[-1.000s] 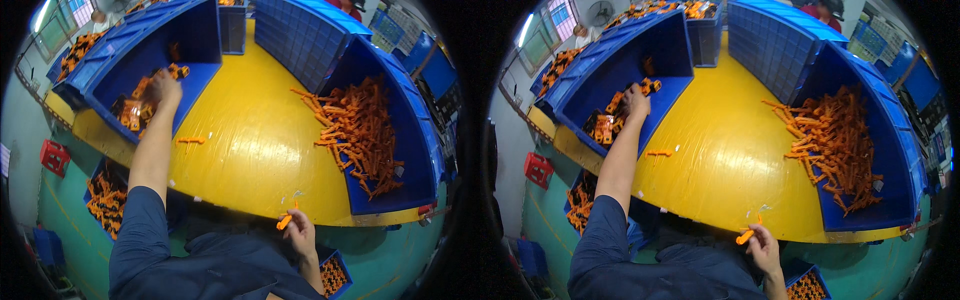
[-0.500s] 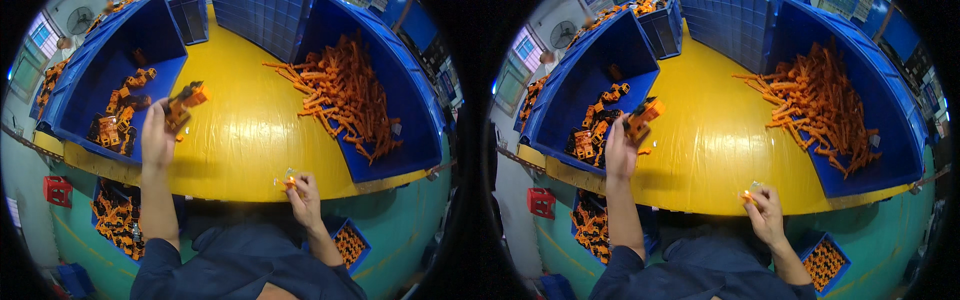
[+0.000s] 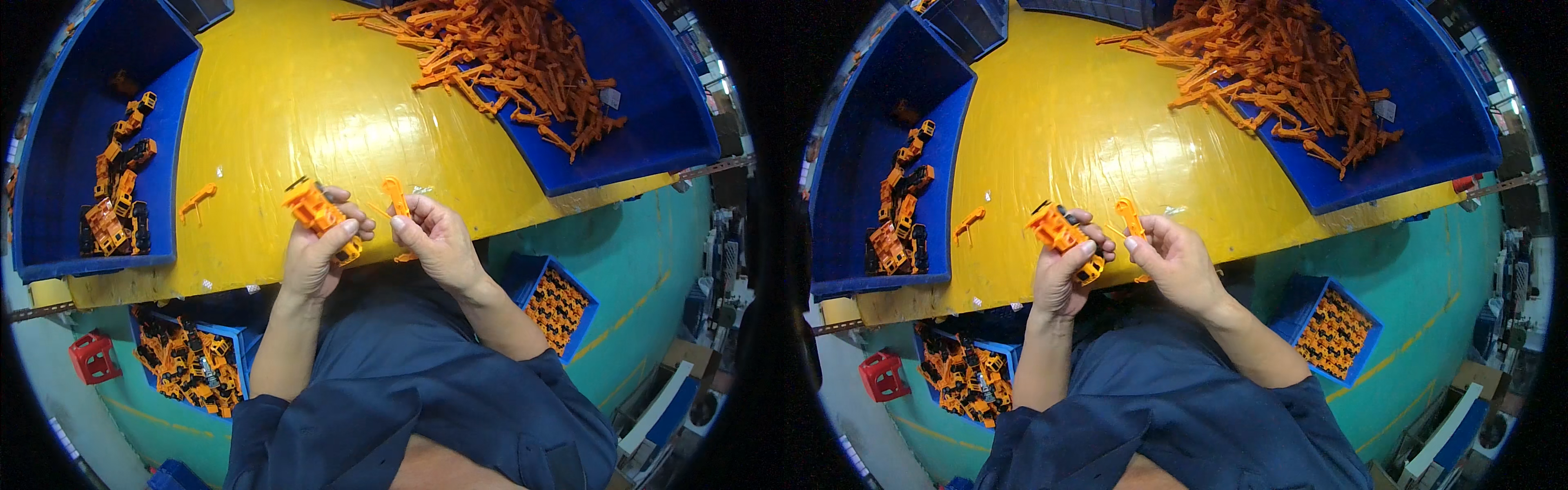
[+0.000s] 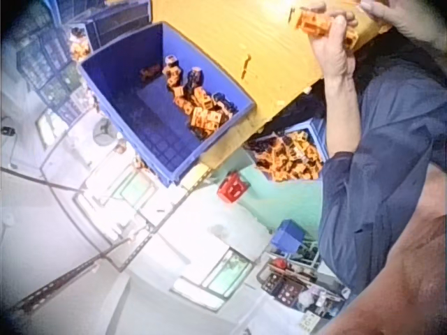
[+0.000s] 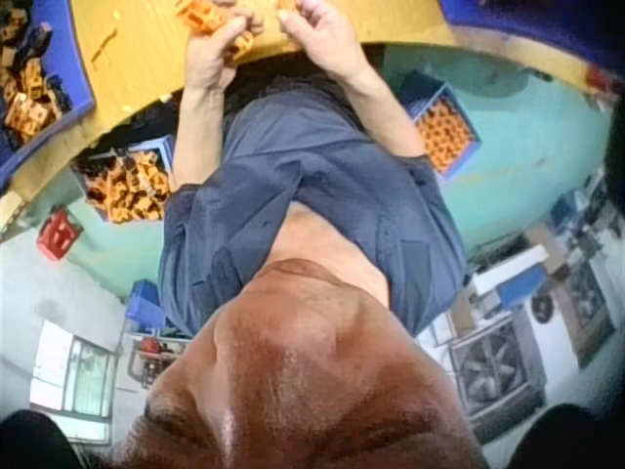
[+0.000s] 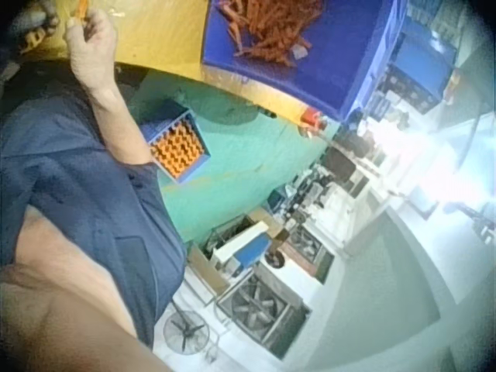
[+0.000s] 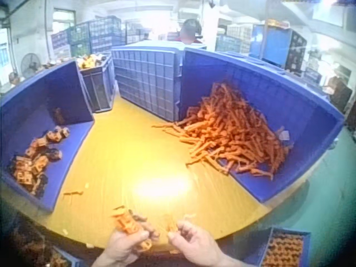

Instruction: The person repeatedly picks orange plastic toy truck bodies and small orange plastic pieces from bins and the table, then snaps the pieces into the truck bodies. Completed assemblies are placed into a blue bin on the left. The process is repeated continuously throughout the clip.

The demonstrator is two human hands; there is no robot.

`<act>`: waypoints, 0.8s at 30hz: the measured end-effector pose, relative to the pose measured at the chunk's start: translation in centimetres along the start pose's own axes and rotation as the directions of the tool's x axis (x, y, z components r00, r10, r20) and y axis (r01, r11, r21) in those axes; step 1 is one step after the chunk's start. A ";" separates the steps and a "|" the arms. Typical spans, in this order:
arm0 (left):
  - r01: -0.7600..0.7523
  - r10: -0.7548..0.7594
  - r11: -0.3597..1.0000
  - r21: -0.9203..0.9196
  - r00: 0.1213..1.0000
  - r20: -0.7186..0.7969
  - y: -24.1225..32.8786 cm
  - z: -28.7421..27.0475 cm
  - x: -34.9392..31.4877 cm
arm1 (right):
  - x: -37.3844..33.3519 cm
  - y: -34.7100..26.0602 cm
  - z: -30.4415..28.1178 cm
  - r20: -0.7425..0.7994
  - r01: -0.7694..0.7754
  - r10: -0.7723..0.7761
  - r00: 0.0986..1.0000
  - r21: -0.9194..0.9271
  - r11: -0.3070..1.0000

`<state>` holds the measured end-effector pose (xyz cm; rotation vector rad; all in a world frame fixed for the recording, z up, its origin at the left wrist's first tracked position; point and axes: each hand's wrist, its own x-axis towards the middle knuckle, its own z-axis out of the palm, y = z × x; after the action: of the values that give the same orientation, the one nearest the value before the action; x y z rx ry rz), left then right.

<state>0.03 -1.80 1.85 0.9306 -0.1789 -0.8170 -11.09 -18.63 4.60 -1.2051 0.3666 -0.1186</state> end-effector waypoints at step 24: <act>-0.002 -0.007 0.988 -0.154 0.998 -0.062 -0.9 0.5 -0.1 | 2.0 -1.1 0.6 0.322 0.600 -0.605 0.728 -0.727 0.335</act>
<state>-0.75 -2.38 1.45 0.8095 -0.0593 -0.7917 -8.93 -19.03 5.41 -2.2399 -0.1032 -0.6825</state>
